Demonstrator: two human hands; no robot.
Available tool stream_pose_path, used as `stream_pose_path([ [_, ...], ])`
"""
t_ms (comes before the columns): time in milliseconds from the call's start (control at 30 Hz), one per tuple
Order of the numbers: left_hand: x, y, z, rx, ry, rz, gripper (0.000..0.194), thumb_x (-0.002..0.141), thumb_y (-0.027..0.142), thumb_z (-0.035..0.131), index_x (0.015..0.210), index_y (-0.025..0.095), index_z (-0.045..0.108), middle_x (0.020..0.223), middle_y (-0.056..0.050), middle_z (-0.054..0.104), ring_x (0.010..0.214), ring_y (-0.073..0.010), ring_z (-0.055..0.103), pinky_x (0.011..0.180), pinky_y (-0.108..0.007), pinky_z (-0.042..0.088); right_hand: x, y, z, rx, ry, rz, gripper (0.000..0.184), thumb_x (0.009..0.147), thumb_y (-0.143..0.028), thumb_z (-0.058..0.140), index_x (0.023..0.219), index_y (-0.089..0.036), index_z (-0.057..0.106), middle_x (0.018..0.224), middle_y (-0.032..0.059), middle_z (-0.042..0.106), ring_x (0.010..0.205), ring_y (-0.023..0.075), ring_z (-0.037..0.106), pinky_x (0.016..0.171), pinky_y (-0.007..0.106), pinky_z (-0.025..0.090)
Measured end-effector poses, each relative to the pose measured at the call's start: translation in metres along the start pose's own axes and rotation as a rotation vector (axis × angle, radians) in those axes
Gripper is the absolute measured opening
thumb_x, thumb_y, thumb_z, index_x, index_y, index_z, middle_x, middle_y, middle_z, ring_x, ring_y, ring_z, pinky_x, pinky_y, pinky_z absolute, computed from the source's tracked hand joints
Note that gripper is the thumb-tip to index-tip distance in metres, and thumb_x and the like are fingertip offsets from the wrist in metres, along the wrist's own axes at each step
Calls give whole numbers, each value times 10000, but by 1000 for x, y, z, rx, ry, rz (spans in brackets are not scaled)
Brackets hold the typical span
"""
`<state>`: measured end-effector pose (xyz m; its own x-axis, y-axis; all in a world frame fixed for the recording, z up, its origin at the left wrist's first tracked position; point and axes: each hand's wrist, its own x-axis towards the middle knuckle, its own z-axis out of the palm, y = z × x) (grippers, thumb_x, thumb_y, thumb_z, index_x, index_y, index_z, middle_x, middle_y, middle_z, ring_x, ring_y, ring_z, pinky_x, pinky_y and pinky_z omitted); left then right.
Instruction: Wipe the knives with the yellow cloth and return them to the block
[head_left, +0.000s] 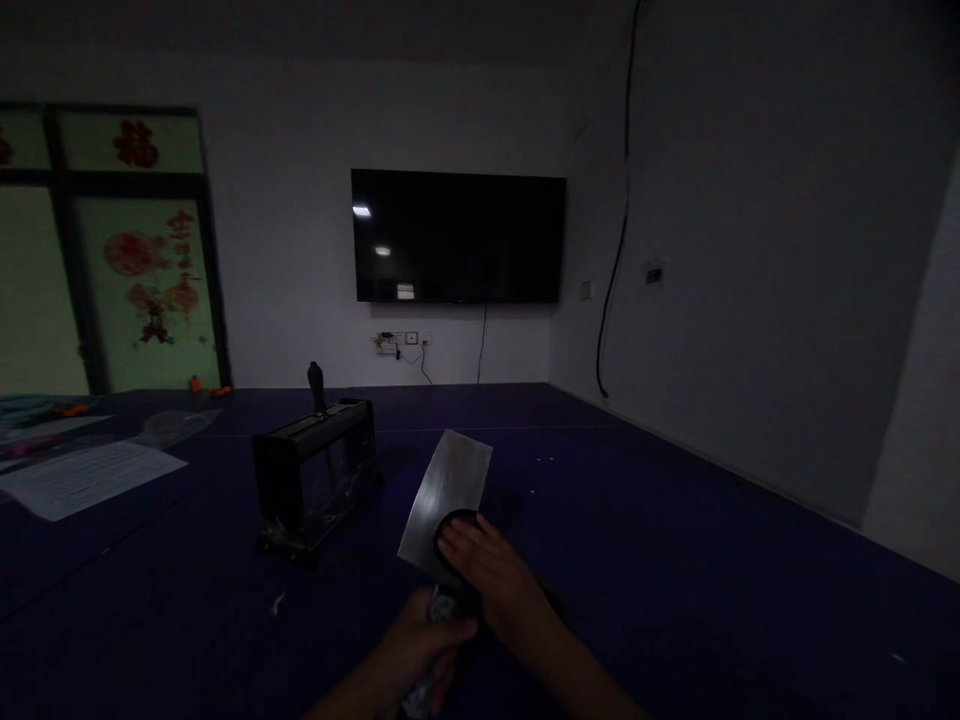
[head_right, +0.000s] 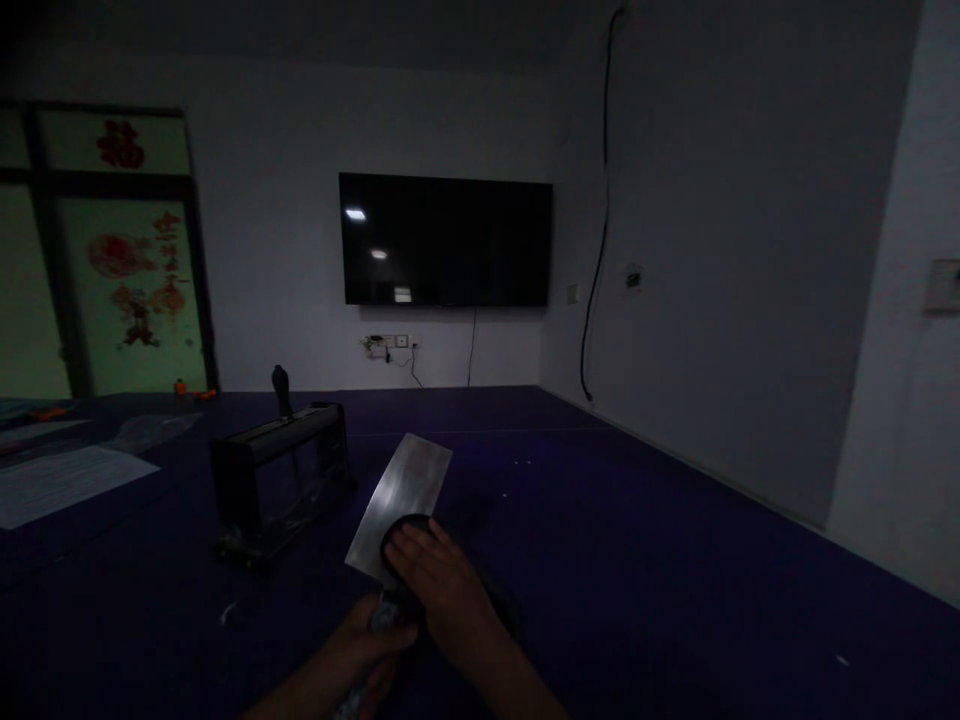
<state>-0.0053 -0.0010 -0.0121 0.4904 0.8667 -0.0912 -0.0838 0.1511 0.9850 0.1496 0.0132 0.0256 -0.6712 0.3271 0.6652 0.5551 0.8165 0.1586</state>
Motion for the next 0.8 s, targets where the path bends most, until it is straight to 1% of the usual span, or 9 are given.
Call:
stream_pose_path([
  [133,-1,-2,-2,55,-40,-21,503,490,597,706,602,161,483,284,69,388,227,-85,361,272,-183,249,-3,6,3,-92,81,50,603,789,45,248,1345,-152,373,1355,71,469,1314,153,307,1055,472,322],
  [300,-3,-3,-5,87,-40,-68,448,495,495,736,634,187,442,313,90,404,237,-78,354,294,-174,241,-5,15,3,-190,135,133,623,790,58,233,1363,-158,346,1359,75,462,1315,163,306,1058,472,320],
  [433,-7,-1,-5,143,-71,-59,402,535,447,727,601,188,427,327,92,397,256,-59,336,320,-173,248,-7,26,3,-260,191,215,644,788,51,239,1387,-178,304,1360,76,461,1307,170,323,1067,473,303],
  [567,-11,2,-2,190,-23,-60,365,530,393,724,624,194,433,334,105,391,261,-56,315,314,-173,232,-11,37,2,-321,236,301,662,800,31,248,1418,-204,223,1396,79,412,1312,190,315,1068,489,291],
  [667,-13,6,-1,255,11,-83,326,520,351,712,610,194,442,328,101,394,258,-56,308,298,-170,194,-13,45,2,-350,256,348,713,773,52,245,1431,-215,174,1417,74,381,1318,193,302,1063,490,300],
  [800,-16,10,1,302,-28,-73,303,542,351,691,548,185,438,327,87,394,271,-48,314,308,-165,178,-15,51,3,-368,300,408,753,751,65,259,1435,-229,150,1429,73,360,1316,200,306,1052,482,321],
])
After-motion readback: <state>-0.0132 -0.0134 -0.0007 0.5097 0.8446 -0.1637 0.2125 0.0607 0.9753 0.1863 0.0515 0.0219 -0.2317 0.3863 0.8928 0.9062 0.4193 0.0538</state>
